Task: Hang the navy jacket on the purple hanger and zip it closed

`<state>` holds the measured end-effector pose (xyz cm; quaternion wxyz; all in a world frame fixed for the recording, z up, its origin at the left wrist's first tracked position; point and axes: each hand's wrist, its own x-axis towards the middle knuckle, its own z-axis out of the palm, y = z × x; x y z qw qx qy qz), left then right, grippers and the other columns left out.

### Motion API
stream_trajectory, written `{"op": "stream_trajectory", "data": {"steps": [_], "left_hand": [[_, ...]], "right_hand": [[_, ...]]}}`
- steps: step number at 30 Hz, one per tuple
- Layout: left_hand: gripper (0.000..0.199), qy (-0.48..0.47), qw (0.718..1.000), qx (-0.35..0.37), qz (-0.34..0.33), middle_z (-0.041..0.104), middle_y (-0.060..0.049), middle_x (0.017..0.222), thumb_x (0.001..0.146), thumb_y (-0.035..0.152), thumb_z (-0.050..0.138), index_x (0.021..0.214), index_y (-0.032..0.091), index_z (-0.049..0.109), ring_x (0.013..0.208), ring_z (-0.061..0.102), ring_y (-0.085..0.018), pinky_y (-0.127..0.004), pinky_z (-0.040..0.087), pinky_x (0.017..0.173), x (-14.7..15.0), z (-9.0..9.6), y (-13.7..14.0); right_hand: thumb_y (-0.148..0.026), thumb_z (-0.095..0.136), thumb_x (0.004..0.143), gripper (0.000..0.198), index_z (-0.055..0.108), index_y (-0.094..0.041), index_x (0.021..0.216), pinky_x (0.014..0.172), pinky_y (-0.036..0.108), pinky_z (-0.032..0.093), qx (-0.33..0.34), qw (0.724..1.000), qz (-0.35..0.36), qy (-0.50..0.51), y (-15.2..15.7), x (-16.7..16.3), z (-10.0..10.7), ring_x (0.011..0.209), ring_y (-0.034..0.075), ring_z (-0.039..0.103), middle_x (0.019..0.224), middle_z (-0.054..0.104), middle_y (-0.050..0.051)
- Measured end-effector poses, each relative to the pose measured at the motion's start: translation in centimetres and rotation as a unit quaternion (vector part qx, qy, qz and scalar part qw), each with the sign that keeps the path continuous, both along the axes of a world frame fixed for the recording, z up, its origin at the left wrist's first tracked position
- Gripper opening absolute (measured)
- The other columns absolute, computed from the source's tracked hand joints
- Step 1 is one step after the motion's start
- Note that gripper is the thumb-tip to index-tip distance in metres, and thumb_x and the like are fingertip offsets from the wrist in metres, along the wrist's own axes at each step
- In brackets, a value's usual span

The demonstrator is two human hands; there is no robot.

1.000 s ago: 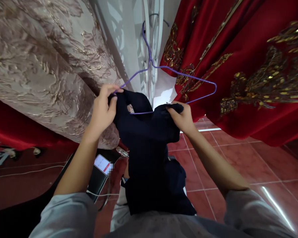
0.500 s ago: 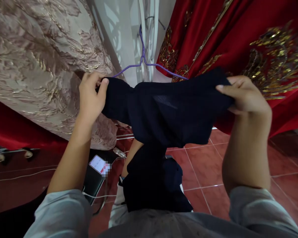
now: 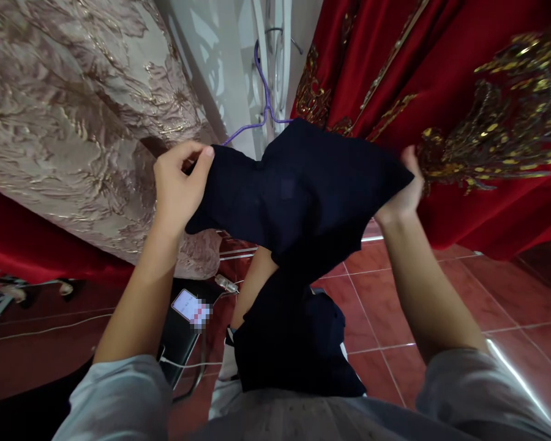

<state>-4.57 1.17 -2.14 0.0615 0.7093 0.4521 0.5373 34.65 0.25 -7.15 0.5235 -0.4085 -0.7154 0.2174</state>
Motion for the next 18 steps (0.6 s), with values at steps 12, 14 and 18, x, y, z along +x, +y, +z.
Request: {"op": "stream_trajectory", "data": {"steps": [12,14,18], "left_hand": [[0.009,-0.001,0.999,0.009,-0.049,0.070,0.000,0.088,0.092,0.026,0.072,0.094,0.022,0.065,0.095,0.067,-0.019,-0.033,0.050,0.089,2.2,1.7,2.9],[0.007,0.018,0.999,0.028,-0.037,0.070,0.000,0.087,0.089,0.020,0.070,0.092,0.022,0.064,0.093,0.066,-0.018,-0.034,0.049,0.091,1.0,1.6,3.0],[0.017,0.060,0.993,0.052,-0.087,0.068,-0.001,0.079,0.088,0.020,0.068,0.071,0.021,0.064,0.083,0.064,-0.017,-0.034,0.050,0.083,-1.1,1.0,1.8]], "right_hand": [[-0.035,0.002,0.107,0.065,0.017,-0.010,0.166,0.120,0.029,0.044,-0.092,0.939,0.025,0.329,1.7,-4.6,10.6,0.149,0.012,0.048,0.172,0.027,0.005],[-0.047,0.012,0.108,0.063,0.042,-0.020,0.156,0.111,0.033,0.053,-0.120,0.932,0.108,0.326,0.0,-5.9,9.5,0.137,0.017,0.060,0.159,0.052,0.004],[-0.071,0.053,0.092,0.058,0.071,-0.020,0.113,0.081,0.043,0.063,-0.230,0.899,0.335,0.166,-3.2,-6.7,3.9,0.091,0.028,0.077,0.094,0.079,0.009]]}}
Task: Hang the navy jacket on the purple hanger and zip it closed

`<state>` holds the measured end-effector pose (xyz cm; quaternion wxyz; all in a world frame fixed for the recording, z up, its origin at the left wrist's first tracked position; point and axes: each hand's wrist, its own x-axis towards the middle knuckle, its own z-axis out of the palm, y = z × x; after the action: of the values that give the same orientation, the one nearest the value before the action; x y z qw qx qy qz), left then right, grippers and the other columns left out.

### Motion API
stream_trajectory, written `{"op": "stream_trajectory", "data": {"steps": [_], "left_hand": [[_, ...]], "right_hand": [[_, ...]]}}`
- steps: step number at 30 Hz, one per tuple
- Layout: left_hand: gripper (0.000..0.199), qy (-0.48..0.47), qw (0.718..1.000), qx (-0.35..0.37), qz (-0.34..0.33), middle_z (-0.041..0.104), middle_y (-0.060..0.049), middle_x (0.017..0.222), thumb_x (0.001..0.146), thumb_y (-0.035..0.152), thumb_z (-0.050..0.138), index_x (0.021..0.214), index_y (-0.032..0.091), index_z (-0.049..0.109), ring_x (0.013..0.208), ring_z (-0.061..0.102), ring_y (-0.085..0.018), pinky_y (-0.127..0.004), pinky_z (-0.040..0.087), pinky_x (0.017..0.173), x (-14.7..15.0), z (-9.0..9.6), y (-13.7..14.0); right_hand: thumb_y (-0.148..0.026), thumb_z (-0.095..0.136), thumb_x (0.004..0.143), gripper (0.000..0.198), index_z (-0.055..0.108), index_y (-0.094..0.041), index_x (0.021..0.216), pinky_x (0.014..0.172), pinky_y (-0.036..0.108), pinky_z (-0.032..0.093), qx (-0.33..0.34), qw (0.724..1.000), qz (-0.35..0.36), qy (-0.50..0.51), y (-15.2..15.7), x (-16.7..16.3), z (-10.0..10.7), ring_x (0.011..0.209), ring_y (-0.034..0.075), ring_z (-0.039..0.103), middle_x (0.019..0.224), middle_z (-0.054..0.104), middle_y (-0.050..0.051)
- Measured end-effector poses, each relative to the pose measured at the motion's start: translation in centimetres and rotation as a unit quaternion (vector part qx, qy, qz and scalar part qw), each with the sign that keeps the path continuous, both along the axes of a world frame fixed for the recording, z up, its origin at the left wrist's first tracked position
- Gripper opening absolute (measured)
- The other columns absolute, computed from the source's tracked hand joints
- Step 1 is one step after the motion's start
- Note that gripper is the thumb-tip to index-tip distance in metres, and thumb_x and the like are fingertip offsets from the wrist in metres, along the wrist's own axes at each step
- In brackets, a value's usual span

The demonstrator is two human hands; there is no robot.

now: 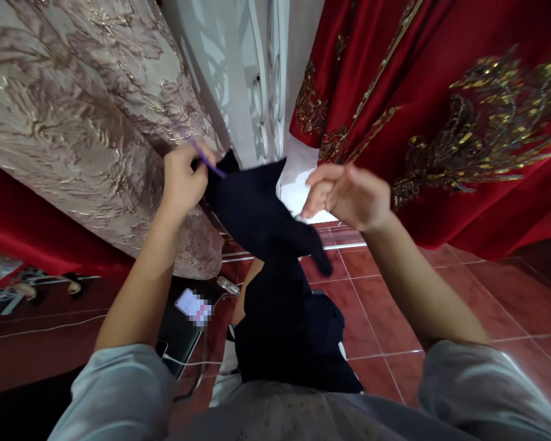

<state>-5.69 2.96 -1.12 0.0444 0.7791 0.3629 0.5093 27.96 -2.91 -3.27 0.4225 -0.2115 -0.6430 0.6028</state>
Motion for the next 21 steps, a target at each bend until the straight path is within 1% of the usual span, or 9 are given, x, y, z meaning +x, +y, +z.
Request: {"op": "stream_trajectory", "data": {"steps": [2,4,7,10,13,15,17,19,21], "left_hand": [[0.034,0.011,0.996,-0.012,-0.087,0.068,-0.004,0.079,0.090,0.029,0.071,0.059,0.020,0.062,0.079,0.065,-0.016,-0.035,0.054,0.081,-0.1,-0.1,-1.3],[0.044,-0.002,0.985,-0.032,-0.169,0.070,-0.005,0.083,0.093,0.040,0.073,0.054,0.021,0.063,0.080,0.067,-0.017,-0.038,0.057,0.092,0.9,0.1,-2.9],[0.053,-0.031,0.971,-0.083,-0.223,0.072,-0.006,0.087,0.095,0.044,0.072,0.049,0.022,0.061,0.084,0.071,-0.018,-0.046,0.052,0.113,3.7,0.6,-5.4],[0.057,-0.026,0.952,-0.182,-0.245,0.075,-0.008,0.101,0.096,0.045,0.072,0.045,0.022,0.060,0.096,0.073,-0.022,-0.049,0.051,0.116,7.1,0.9,-7.5],[0.050,-0.038,0.927,-0.261,-0.268,0.072,-0.010,0.114,0.090,0.040,0.078,0.047,0.020,0.063,0.112,0.072,-0.027,-0.046,0.055,0.109,9.3,0.9,-8.5],[0.032,-0.054,0.910,-0.296,-0.285,0.070,-0.011,0.122,0.085,0.031,0.083,0.057,0.019,0.071,0.120,0.070,-0.028,-0.042,0.056,0.109,9.5,0.7,-8.3],[0.011,-0.076,0.890,-0.337,-0.298,0.067,-0.011,0.133,0.077,0.025,0.087,0.086,0.022,0.081,0.128,0.066,-0.030,-0.042,0.053,0.113,8.5,0.2,-7.6],[0.042,-0.123,0.874,-0.388,-0.265,0.066,-0.011,0.139,0.075,0.030,0.090,0.115,0.024,0.078,0.132,0.064,-0.032,-0.046,0.052,0.115,6.4,-0.7,-6.6],[0.049,-0.206,0.879,-0.401,-0.155,0.071,-0.014,0.130,0.080,0.050,0.083,0.119,0.022,0.076,0.128,0.066,-0.034,-0.053,0.053,0.111,3.7,-2.1,-5.8]], "right_hand": [[-0.064,0.064,0.090,0.050,0.071,-0.019,0.111,0.085,0.045,0.062,0.038,0.995,-0.009,-0.097,-0.4,-0.3,-2.8,0.089,0.027,0.076,0.091,0.077,0.009],[-0.052,0.070,0.089,0.049,0.067,-0.020,0.126,0.100,0.050,0.058,0.140,0.964,-0.123,-0.191,0.1,-0.9,-4.8,0.110,0.029,0.072,0.116,0.075,0.012],[-0.046,0.077,0.083,0.089,0.039,-0.020,0.158,0.123,0.060,0.037,0.325,0.869,-0.252,-0.276,1.5,-2.6,-6.3,0.152,0.038,0.041,0.162,0.042,0.018],[-0.046,0.079,0.080,0.114,0.011,-0.021,0.168,0.131,0.066,0.015,0.448,0.792,-0.285,-0.302,2.5,-4.4,-7.4,0.163,0.040,0.012,0.172,0.018,0.017],[-0.046,0.075,0.081,0.113,0.005,-0.024,0.167,0.131,0.066,0.013,0.518,0.760,-0.276,-0.278,2.6,-5.3,-9.2,0.159,0.039,0.022,0.165,0.030,0.018],[-0.051,0.075,0.081,0.110,0.010,-0.025,0.166,0.128,0.063,0.026,0.526,0.762,-0.273,-0.261,2.5,-4.9,-10.6,0.150,0.038,0.038,0.154,0.042,0.018],[-0.061,0.076,0.078,0.111,0.017,-0.025,0.165,0.120,0.059,0.039,0.513,0.765,-0.284,-0.264,2.4,-3.5,-11.6,0.138,0.038,0.049,0.144,0.048,0.018],[-0.070,0.076,0.073,0.116,0.022,-0.023,0.165,0.114,0.059,0.044,0.495,0.759,-0.318,-0.278,2.5,-1.3,-11.8,0.133,0.038,0.051,0.140,0.048,0.018],[-0.075,0.074,0.070,0.121,0.024,-0.021,0.165,0.112,0.062,0.043,0.468,0.745,-0.377,-0.292,2.7,1.3,-11.0,0.135,0.041,0.047,0.143,0.044,0.019]]}}
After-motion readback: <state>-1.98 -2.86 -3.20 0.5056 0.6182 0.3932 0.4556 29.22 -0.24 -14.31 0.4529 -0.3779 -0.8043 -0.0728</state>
